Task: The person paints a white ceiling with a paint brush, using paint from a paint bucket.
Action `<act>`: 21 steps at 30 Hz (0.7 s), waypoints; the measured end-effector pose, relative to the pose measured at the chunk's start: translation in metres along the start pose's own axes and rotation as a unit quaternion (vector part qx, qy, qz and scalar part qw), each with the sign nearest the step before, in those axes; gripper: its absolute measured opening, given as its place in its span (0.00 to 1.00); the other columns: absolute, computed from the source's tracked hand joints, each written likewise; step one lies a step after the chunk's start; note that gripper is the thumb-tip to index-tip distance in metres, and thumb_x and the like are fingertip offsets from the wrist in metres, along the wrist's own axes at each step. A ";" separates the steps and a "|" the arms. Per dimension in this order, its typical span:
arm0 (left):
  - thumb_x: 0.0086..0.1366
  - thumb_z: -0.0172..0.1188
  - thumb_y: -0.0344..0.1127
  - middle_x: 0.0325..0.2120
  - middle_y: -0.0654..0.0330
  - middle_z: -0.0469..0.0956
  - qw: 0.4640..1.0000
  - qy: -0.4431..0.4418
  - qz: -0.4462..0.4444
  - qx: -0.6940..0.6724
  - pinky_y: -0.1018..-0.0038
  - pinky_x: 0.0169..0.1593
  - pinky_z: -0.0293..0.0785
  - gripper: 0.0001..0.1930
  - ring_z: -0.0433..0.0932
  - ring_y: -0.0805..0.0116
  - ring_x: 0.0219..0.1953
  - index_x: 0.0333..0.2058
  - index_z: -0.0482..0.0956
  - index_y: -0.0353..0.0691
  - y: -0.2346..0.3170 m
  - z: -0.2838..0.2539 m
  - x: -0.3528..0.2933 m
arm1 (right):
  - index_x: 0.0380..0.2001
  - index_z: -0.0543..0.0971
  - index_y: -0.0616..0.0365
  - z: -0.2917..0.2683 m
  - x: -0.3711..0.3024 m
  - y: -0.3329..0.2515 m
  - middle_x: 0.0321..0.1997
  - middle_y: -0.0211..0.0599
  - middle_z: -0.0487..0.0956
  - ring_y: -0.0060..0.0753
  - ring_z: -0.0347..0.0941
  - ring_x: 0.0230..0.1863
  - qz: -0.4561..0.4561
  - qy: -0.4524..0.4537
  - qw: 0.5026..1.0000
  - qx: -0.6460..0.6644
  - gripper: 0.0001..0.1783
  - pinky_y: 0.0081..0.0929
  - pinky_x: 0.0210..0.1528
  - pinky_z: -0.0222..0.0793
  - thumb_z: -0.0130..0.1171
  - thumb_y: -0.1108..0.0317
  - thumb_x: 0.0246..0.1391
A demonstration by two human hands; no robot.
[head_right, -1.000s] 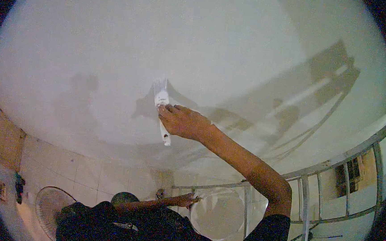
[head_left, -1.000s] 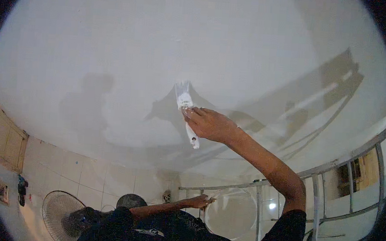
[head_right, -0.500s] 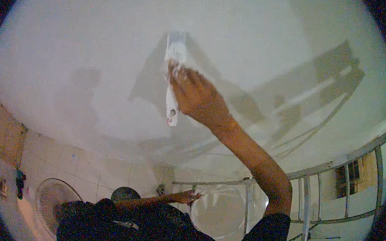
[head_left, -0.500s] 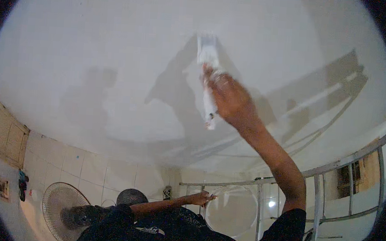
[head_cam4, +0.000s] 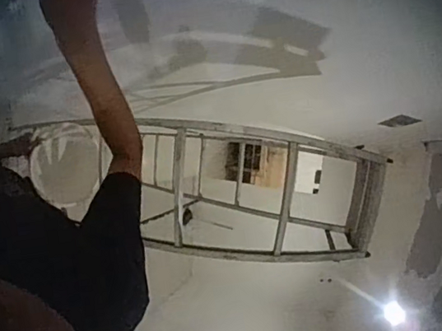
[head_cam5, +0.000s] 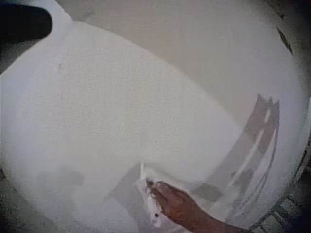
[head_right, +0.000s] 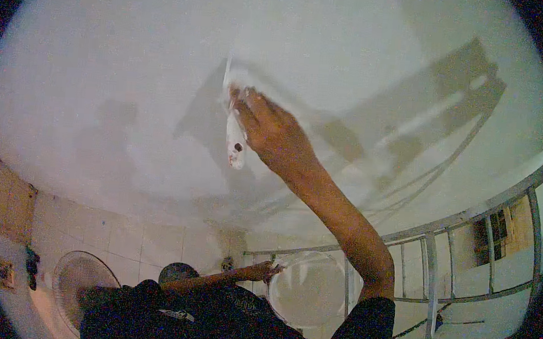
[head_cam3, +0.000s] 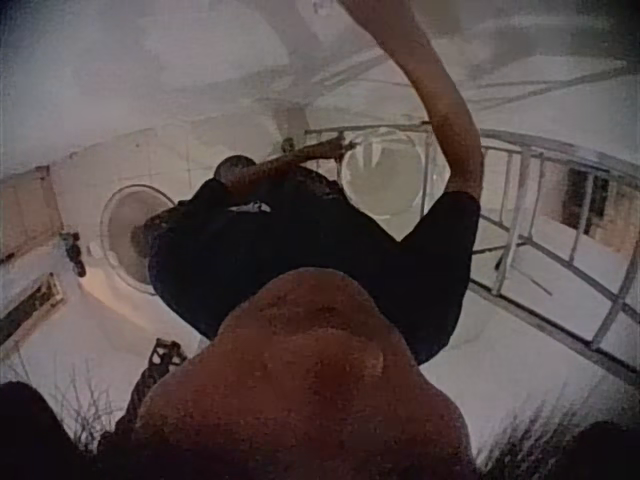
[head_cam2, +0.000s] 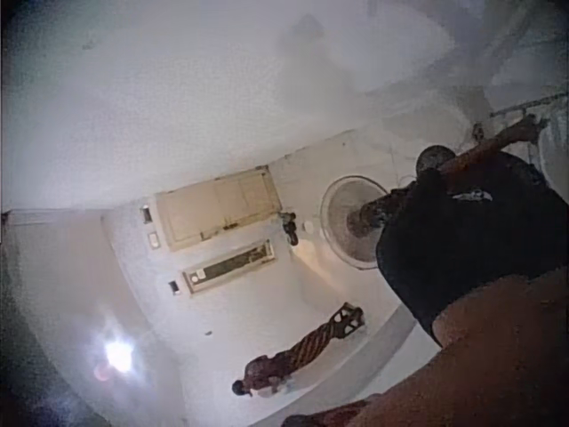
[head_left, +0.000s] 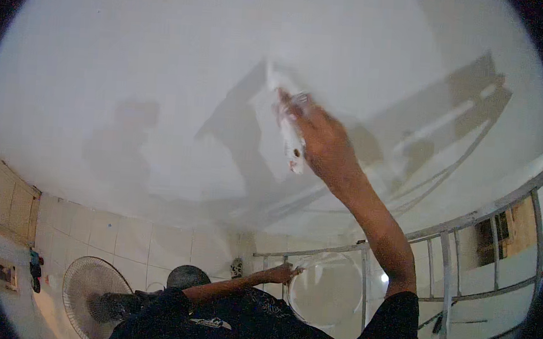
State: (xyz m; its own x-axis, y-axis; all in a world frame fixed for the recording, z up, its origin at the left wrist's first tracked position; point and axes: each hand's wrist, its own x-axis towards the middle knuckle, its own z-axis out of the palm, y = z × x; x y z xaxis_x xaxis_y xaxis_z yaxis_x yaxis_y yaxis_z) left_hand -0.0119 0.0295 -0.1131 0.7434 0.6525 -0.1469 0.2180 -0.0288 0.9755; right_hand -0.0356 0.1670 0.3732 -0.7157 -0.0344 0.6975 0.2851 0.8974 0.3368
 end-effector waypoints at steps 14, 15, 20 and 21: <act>0.61 0.42 0.60 0.24 0.54 0.72 0.986 0.074 -0.144 -0.045 0.66 0.30 0.74 0.33 0.74 0.64 0.27 0.44 0.69 0.29 0.048 -0.013 -0.012 | 0.42 0.74 0.59 0.024 -0.155 -0.049 0.41 0.41 0.76 0.41 0.72 0.42 0.302 -0.089 0.903 0.292 0.15 0.33 0.46 0.67 0.53 0.73 0.47; 0.61 0.42 0.60 0.24 0.54 0.72 0.985 0.076 -0.145 -0.048 0.66 0.30 0.74 0.33 0.74 0.64 0.27 0.44 0.69 0.29 0.049 -0.009 -0.016 | 0.41 0.74 0.60 0.012 -0.170 -0.054 0.40 0.42 0.76 0.37 0.73 0.40 0.364 -0.036 0.885 0.288 0.15 0.31 0.42 0.69 0.56 0.71 0.47; 0.59 0.41 0.64 0.37 0.47 0.71 0.992 0.099 -0.075 0.015 0.65 0.37 0.73 0.38 0.75 0.63 0.31 0.49 0.64 0.29 0.089 -0.012 -0.035 | 0.30 0.75 0.67 -0.022 -0.265 -0.118 0.29 0.41 0.78 0.29 0.75 0.26 0.776 0.263 0.497 0.286 0.09 0.26 0.29 0.72 0.56 0.70 0.51; 0.59 0.42 0.64 0.40 0.46 0.70 0.974 0.127 -0.182 0.036 0.64 0.42 0.71 0.38 0.75 0.62 0.32 0.51 0.62 0.29 0.081 -0.006 -0.034 | 0.30 0.75 0.67 -0.031 -0.278 -0.135 0.29 0.41 0.78 0.29 0.75 0.26 0.783 0.267 0.489 0.278 0.09 0.26 0.29 0.72 0.56 0.70 0.51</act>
State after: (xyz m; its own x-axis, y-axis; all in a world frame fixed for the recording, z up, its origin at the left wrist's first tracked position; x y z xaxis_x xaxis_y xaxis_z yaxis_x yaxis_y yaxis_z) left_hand -0.0235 0.0097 -0.0277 0.4296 0.7955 -0.4272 0.4886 0.1930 0.8509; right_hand 0.1443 0.0418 0.1537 0.4122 0.9092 -0.0593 -0.1061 -0.0167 -0.9942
